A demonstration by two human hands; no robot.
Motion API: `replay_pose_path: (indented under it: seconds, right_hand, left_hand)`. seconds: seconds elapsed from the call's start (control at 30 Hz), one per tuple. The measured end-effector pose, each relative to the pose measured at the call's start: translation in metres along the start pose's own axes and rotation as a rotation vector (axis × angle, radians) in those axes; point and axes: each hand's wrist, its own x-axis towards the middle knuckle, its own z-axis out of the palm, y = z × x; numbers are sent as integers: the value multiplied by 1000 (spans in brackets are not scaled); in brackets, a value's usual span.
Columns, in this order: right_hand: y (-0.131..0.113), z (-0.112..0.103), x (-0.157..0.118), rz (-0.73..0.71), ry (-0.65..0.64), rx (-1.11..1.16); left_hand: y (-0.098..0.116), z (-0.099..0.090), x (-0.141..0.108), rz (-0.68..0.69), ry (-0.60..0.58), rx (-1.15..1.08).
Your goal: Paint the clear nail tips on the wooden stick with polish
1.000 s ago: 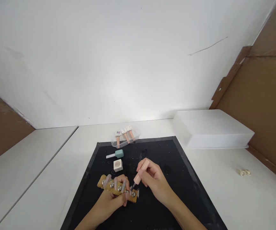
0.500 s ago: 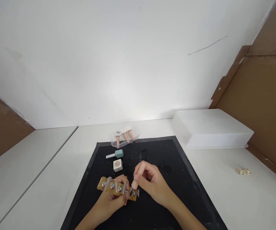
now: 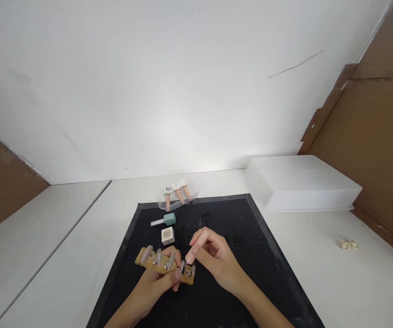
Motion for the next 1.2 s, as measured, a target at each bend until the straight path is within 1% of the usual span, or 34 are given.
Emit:
replay_pose_path:
  seconds: [0.07, 0.13, 0.2, 0.37, 0.5, 0.67, 0.87, 0.97, 1.2]
  right_hand:
    - [0, 1, 2, 18, 63, 18]
    - [-1, 2, 3, 40, 135, 81]
    - [-4, 2, 3, 69, 157, 181]
    - [-12, 3, 1, 138, 51, 384]
    - [-12, 3, 0, 156, -13, 462]
    - [-7, 5, -1, 122, -25, 427]
    - [-7, 8, -1, 179, -56, 314]
    - [-8, 8, -1, 185, -70, 263]
    - [-7, 5, -1, 124, -114, 265]
  left_hand:
    - [0, 0, 0, -3, -2, -57]
    - [2, 1, 0, -6, -4, -116]
    - [4, 2, -1, -9, -3, -178]
    - [11, 2, -4, -24, 2, -356]
    - [10, 0, -3, -18, 15, -411]
    - [11, 1, -2, -33, 61, -451]
    - [15, 2, -3, -75, 57, -528]
    - [15, 1, -2, -100, 53, -530]
    - [17, 1, -3, -136, 63, -522]
